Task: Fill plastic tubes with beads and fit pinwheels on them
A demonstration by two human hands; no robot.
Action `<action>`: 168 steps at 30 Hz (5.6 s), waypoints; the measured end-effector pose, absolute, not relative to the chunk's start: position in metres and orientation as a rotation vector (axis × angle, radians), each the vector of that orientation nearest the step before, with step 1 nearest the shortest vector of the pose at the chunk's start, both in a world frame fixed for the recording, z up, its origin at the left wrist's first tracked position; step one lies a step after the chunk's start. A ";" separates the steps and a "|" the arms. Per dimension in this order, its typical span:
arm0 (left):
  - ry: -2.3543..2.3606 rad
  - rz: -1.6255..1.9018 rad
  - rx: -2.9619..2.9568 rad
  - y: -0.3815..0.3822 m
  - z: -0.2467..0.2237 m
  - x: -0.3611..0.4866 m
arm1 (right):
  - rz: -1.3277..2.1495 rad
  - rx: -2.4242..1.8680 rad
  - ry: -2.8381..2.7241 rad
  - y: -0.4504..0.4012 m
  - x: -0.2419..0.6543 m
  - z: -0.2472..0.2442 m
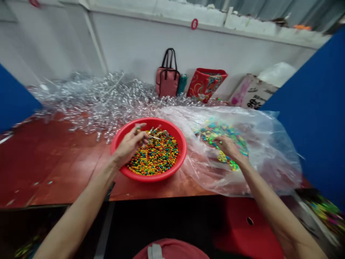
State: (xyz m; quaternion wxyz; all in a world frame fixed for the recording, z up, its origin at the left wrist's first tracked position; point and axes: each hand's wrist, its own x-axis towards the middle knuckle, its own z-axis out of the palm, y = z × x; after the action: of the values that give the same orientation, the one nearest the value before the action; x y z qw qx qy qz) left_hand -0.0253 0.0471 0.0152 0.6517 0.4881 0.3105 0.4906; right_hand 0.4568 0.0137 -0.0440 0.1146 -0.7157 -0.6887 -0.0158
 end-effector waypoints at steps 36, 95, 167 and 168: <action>0.589 0.948 1.096 -0.068 -0.004 0.047 | 0.745 -0.829 -2.021 -0.052 0.293 0.048; 0.508 0.738 0.958 -0.121 -0.025 0.054 | 0.836 -0.844 -1.557 -0.113 0.253 -0.020; 0.990 1.184 1.243 0.019 0.000 -0.007 | 1.087 -0.992 -0.906 -0.038 0.329 -0.039; 0.949 1.163 1.223 0.010 -0.002 -0.001 | 1.110 -0.944 -0.913 -0.038 0.312 -0.034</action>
State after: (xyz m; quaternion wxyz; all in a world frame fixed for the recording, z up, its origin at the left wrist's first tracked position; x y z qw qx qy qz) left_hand -0.0012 0.0101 -0.0021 0.5670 0.5204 0.4037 0.4947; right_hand 0.3124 -0.0383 -0.0342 0.6524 -0.4160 -0.4025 0.4891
